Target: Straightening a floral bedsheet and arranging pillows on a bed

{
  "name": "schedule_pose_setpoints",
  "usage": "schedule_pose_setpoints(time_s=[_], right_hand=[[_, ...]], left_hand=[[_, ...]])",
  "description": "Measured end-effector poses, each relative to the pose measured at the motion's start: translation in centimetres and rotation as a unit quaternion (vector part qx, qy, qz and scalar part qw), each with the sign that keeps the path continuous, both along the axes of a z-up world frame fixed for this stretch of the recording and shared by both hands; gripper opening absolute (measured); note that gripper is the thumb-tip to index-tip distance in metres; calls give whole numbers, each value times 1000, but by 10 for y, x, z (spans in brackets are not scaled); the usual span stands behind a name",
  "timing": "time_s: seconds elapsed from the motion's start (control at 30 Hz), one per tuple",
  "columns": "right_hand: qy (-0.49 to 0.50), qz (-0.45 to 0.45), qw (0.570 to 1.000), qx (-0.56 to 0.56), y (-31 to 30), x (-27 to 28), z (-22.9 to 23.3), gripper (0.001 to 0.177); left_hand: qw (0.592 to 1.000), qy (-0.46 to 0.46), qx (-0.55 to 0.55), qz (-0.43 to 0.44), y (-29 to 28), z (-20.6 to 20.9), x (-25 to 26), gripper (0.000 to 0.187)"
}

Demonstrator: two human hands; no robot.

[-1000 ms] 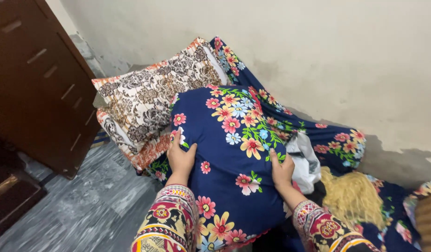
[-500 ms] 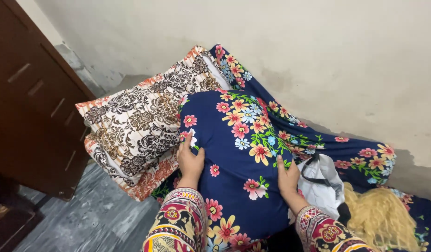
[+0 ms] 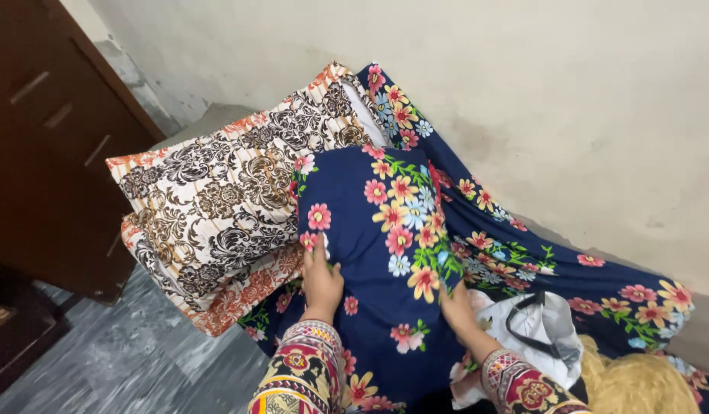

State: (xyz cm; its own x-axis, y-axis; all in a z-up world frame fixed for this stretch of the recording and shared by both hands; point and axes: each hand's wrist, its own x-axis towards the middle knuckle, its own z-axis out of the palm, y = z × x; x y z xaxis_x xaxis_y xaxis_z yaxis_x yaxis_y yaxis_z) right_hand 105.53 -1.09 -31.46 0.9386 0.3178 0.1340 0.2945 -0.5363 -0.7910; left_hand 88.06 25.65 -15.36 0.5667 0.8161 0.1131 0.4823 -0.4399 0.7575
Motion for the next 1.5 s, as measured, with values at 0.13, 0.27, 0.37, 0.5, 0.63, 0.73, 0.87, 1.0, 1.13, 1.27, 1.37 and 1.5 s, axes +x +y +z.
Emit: schedule_pose_setpoints(time_s=[0.13,0.27,0.37,0.5,0.63,0.73,0.87,1.0,1.13,1.27,1.37,1.5], right_hand=[[160,59,977,130,32,-3,4,63],[401,145,899,98,75,-22,98,89],[418,228,875,84,105,-10,98,94],[395,236,880,117,121,-5,126,91],[214,291,930,67,117,21,68,85],[103,312,944,4,115,35,43,84],[-12,295,947,-128,117,40,49,78],[-87,301,941,-131,138,48,25,69],[-49,335,933,-119,166,27,45,65],[-67,394,905,-142,197,-8,64,66],[-78,438,884,-147,225,-39,70,67],[-136,512,844,-83,278,-82,43,72]], left_hand=[[1000,-3,0,-23,7,-61,13,95],[991,37,-101,-75,-8,-86,33,107],[988,0,-110,-105,-10,-90,54,104],[990,-31,-68,-119,-15,-54,63,101],[989,72,-68,-106,-18,-27,56,99],[991,92,-17,-101,-20,-9,47,98],[988,143,-22,-57,-23,24,30,95],[990,140,-15,-17,-14,23,2,92],[984,170,-35,46,-5,30,-47,91],[977,175,-26,120,12,22,-114,94],[963,183,-42,191,16,30,-166,95],[932,210,-76,284,21,48,-230,96]])
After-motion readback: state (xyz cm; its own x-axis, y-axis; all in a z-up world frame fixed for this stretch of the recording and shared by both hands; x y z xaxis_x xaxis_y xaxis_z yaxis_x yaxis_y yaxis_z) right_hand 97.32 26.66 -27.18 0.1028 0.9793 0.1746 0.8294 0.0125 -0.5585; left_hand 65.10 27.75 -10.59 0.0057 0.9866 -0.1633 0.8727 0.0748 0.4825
